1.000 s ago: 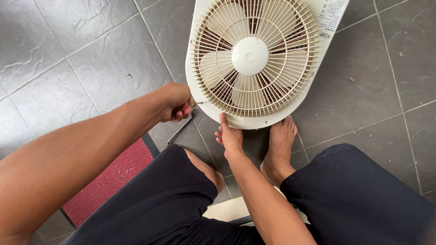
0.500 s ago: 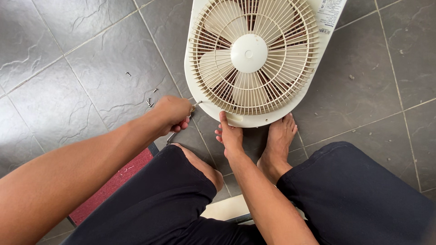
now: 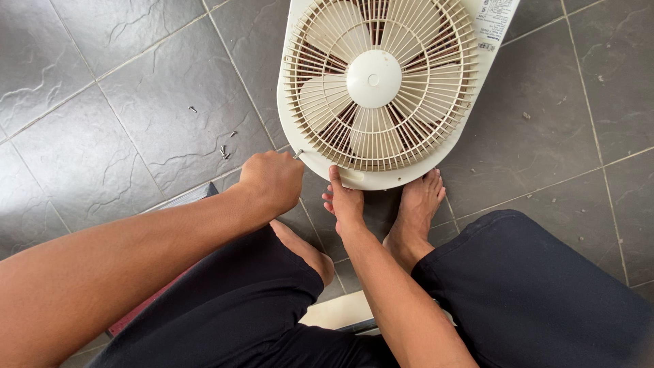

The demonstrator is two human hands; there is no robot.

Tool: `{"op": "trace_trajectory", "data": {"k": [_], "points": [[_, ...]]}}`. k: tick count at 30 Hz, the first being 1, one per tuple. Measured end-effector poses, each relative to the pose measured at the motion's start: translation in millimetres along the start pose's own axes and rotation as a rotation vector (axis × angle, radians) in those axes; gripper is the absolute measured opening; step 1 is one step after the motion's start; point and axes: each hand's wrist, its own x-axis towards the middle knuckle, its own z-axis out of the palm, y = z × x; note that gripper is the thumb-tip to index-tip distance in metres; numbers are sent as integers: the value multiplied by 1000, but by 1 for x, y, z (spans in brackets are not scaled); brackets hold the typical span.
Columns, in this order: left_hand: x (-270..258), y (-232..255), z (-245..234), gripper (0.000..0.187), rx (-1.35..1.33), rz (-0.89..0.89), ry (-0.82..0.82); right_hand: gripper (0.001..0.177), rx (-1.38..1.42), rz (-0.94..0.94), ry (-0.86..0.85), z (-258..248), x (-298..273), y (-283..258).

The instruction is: The person assembles a white desk fan by inserting and tightening screws into the front grille using a screwdriver. The person reorients the fan to access different screw holes and secures the grille to the base.

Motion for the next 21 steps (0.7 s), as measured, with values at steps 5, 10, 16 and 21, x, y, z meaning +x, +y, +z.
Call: {"op": "trace_trajectory", "data": {"k": [5, 10, 16, 21], "points": [[-1, -12, 14, 14, 269, 203, 125, 67, -3, 23, 5, 1, 0, 0], [11, -15, 20, 15, 443, 278, 90, 67, 4, 8, 15, 0, 3, 3], [1, -13, 33, 24, 257, 157, 233, 66, 24, 9, 19, 3, 5, 6], [2, -11, 28, 31, -227, -183, 143, 66, 40, -20, 10, 0, 9, 7]]}}
